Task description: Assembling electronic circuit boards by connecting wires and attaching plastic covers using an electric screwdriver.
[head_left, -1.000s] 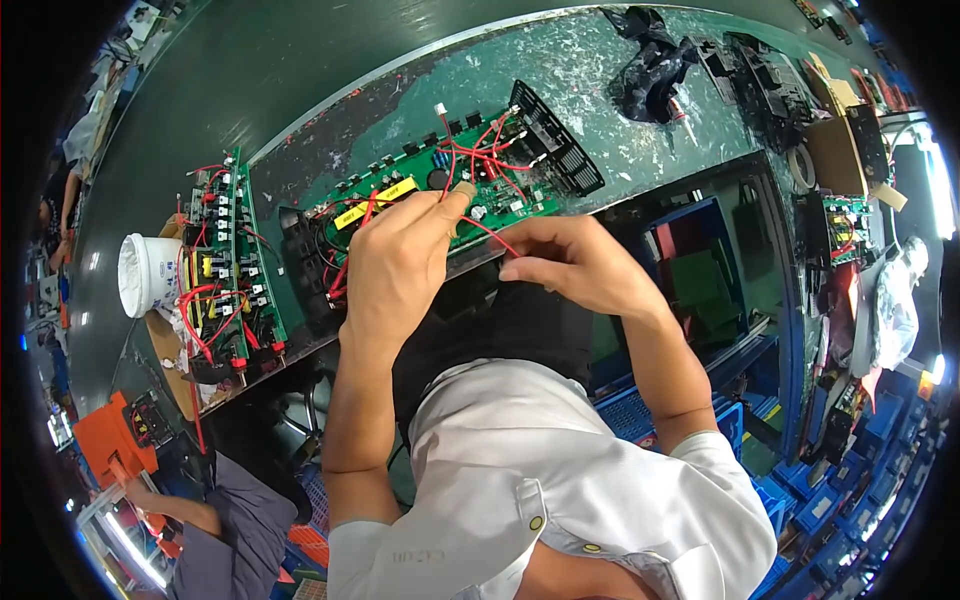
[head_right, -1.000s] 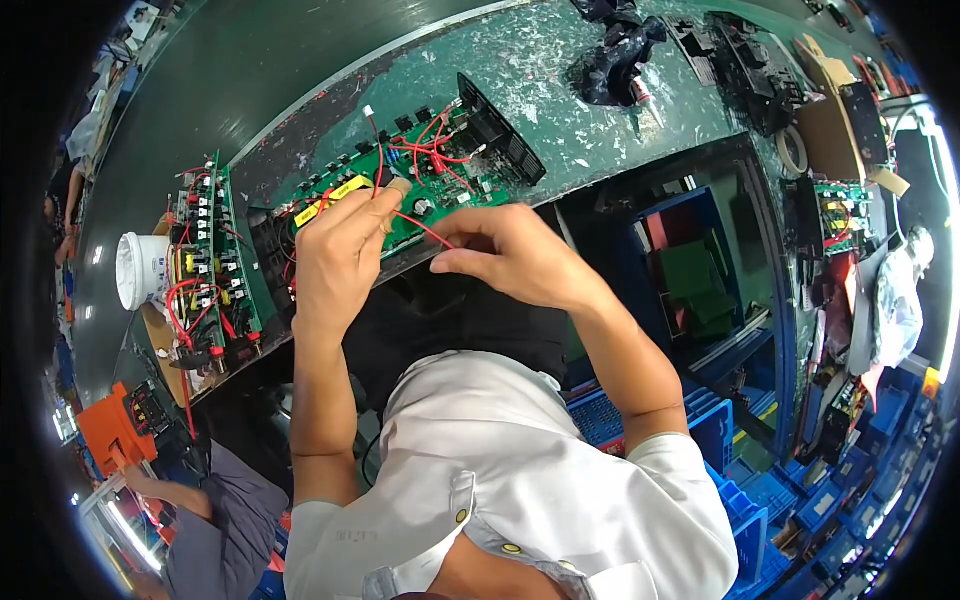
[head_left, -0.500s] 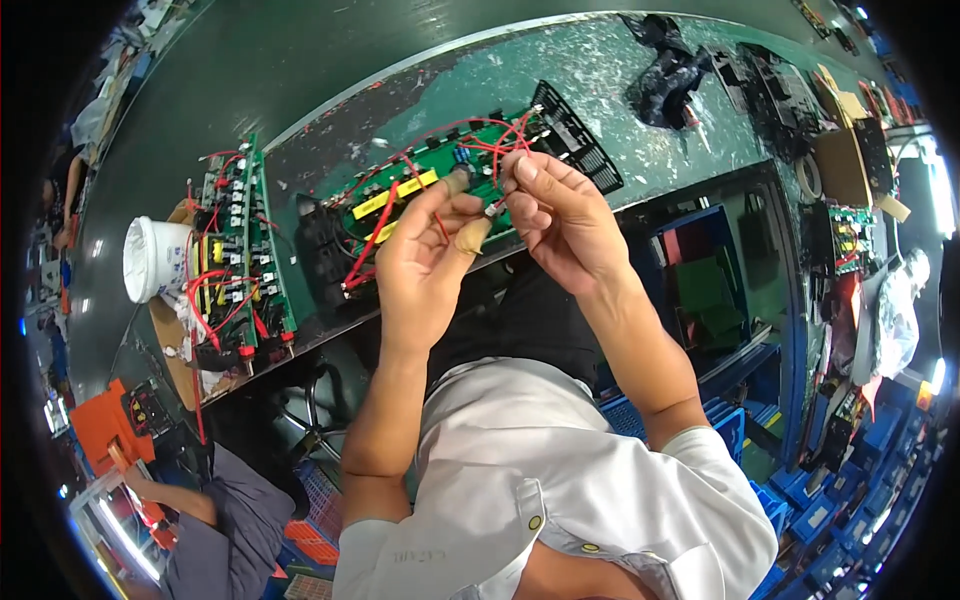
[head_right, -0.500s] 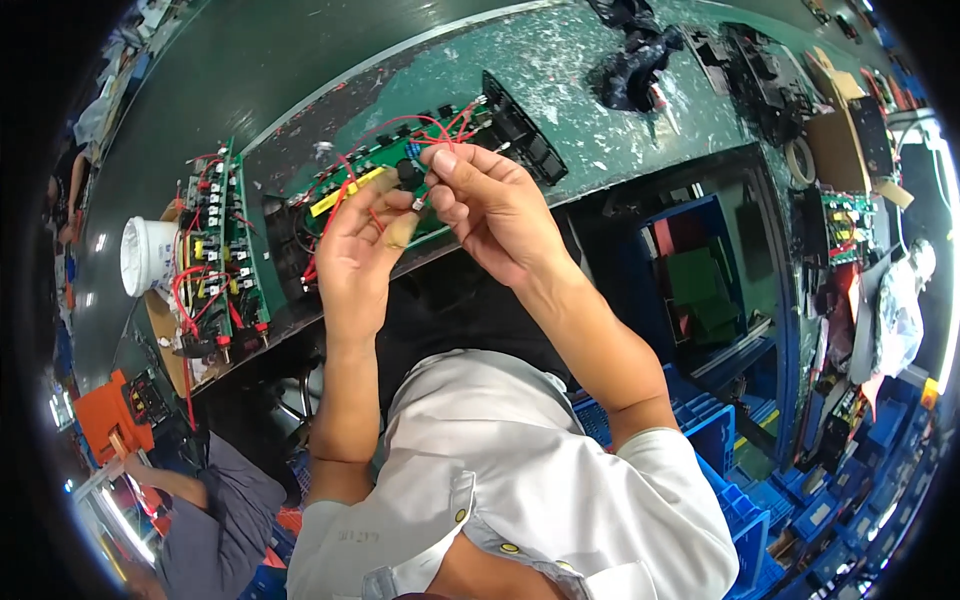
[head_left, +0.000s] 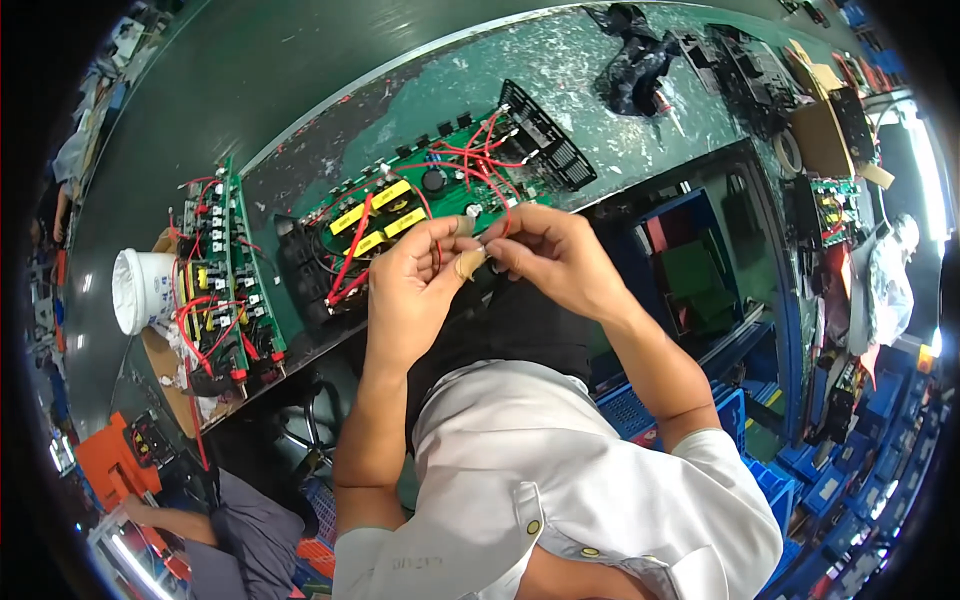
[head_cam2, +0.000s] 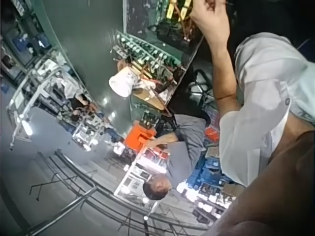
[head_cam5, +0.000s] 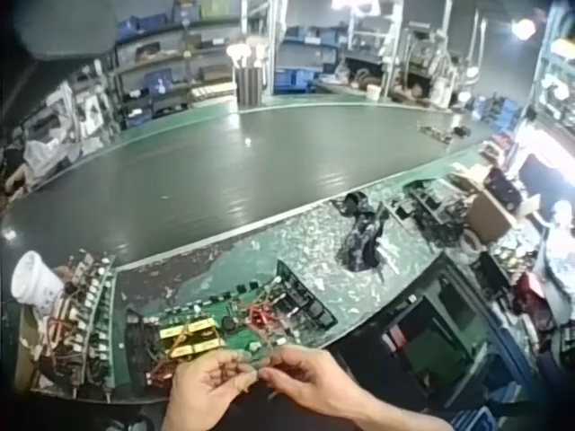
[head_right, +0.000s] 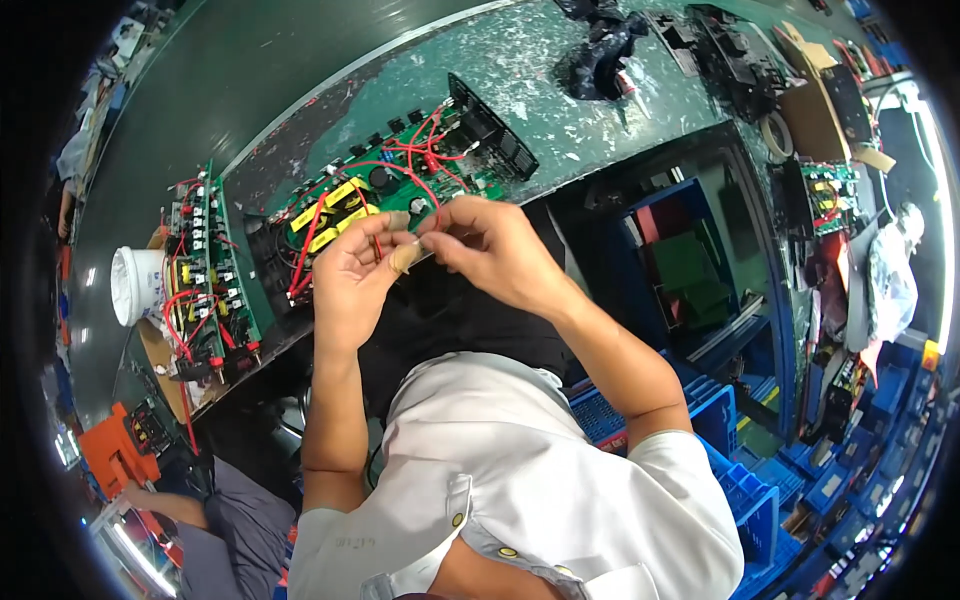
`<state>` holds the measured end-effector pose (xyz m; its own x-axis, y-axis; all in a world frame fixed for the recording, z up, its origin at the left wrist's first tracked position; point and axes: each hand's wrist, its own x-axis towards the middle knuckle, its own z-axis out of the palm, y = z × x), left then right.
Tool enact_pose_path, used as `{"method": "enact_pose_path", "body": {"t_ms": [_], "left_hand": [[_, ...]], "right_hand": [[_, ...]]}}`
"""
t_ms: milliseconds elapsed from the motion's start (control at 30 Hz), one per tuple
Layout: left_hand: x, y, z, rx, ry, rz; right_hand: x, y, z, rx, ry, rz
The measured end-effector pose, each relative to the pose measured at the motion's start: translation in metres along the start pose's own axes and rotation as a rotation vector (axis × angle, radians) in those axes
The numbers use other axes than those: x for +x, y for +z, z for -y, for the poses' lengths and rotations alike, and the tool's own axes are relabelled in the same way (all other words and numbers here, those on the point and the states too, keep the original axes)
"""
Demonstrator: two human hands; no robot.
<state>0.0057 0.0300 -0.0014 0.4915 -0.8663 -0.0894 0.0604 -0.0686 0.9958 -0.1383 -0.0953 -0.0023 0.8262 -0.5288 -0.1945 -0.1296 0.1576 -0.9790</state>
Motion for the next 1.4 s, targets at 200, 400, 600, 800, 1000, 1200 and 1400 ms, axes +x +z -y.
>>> {"method": "enact_pose_path", "body": {"t_ms": [200,400,600,800,1000,1200,1400], "left_hand": [[-0.001,0.000,0.011,-0.012,-0.068,0.049],[0.009,0.000,0.008,-0.044,-0.044,0.076],[0.007,-0.002,0.020,0.196,0.185,0.024],[0.003,-0.010,0.017,0.269,0.287,0.002],[0.004,-0.014,0.024,0.258,0.396,-0.003],[0.000,-0.008,0.013,0.231,0.362,-0.021],[-0.002,-0.015,0.002,0.438,0.419,-0.040]], "right_hand": [[-0.012,0.004,-0.014,-0.052,0.038,-0.055],[-0.004,-0.002,-0.004,0.029,0.034,-0.013],[0.017,-0.015,-0.008,-0.505,-0.040,-0.420],[0.024,-0.010,-0.005,-0.681,-0.005,-0.462],[0.030,-0.006,0.003,-0.925,-0.056,-0.403],[0.036,-0.001,0.011,-1.140,-0.053,-0.363],[0.026,-0.005,0.019,-1.122,-0.081,-0.365]]}}
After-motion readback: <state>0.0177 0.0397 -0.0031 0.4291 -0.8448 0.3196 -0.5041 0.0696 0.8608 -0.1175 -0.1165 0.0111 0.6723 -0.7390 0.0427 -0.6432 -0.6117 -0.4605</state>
